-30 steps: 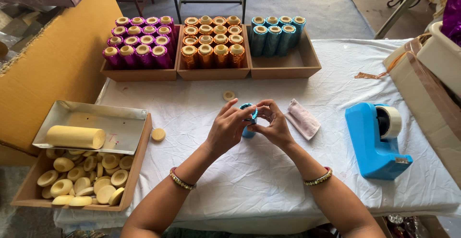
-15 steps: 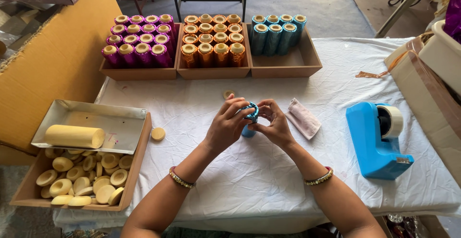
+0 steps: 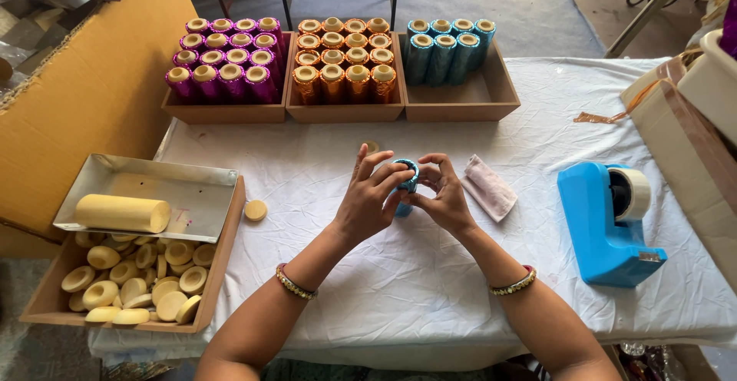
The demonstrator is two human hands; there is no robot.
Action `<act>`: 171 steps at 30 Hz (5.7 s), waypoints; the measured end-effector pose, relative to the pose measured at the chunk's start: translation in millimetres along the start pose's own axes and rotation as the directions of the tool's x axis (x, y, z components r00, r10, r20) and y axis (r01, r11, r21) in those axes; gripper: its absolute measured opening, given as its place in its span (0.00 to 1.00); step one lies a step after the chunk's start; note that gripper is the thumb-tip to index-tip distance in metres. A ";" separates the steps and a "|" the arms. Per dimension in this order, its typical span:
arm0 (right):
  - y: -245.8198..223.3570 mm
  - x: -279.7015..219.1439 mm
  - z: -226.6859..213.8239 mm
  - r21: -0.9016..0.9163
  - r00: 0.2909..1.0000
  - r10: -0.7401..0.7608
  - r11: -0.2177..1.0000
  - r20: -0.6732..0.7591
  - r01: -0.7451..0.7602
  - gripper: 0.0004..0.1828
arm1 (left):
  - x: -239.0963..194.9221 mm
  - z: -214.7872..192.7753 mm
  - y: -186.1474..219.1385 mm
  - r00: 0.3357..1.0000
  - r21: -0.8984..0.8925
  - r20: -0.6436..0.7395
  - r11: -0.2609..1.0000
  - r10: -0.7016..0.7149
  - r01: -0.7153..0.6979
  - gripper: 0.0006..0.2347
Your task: The person wraps a teal foil sheet around a cylindrical candle, secures it with tape, and places it in a box. They then pick up a beige candle and wipe it with a cloth.
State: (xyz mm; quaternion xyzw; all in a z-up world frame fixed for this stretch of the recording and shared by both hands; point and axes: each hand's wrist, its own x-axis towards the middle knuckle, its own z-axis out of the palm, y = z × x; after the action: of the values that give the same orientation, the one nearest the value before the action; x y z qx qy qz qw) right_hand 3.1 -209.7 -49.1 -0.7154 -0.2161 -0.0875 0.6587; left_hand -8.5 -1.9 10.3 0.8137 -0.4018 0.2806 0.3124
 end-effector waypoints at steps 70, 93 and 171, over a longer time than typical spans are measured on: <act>2.2 -1.4 0.4 0.040 1.000 0.000 0.999 0.023 -0.001 0.34 | -3.4 0.8 0.4 0.990 -0.047 0.030 0.990 0.136 -0.135 0.27; -0.2 5.0 -9.9 0.220 0.990 0.136 0.967 -0.033 -0.125 0.41 | -4.8 -7.5 -43.1 0.919 -0.363 -0.365 0.932 -0.149 0.007 0.16; 78.8 94.2 -68.7 -0.202 0.911 -0.098 0.979 -0.400 0.016 0.62 | 4.6 71.3 -115.0 0.709 0.160 0.129 0.720 -0.693 0.675 0.17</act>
State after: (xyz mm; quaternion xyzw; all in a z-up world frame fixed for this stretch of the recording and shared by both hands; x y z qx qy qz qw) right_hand 131.5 -261.8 -73.7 -0.7356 -0.0853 -0.2746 0.6134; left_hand 103.9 -0.9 -65.1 0.9411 -0.0833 0.0901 0.3151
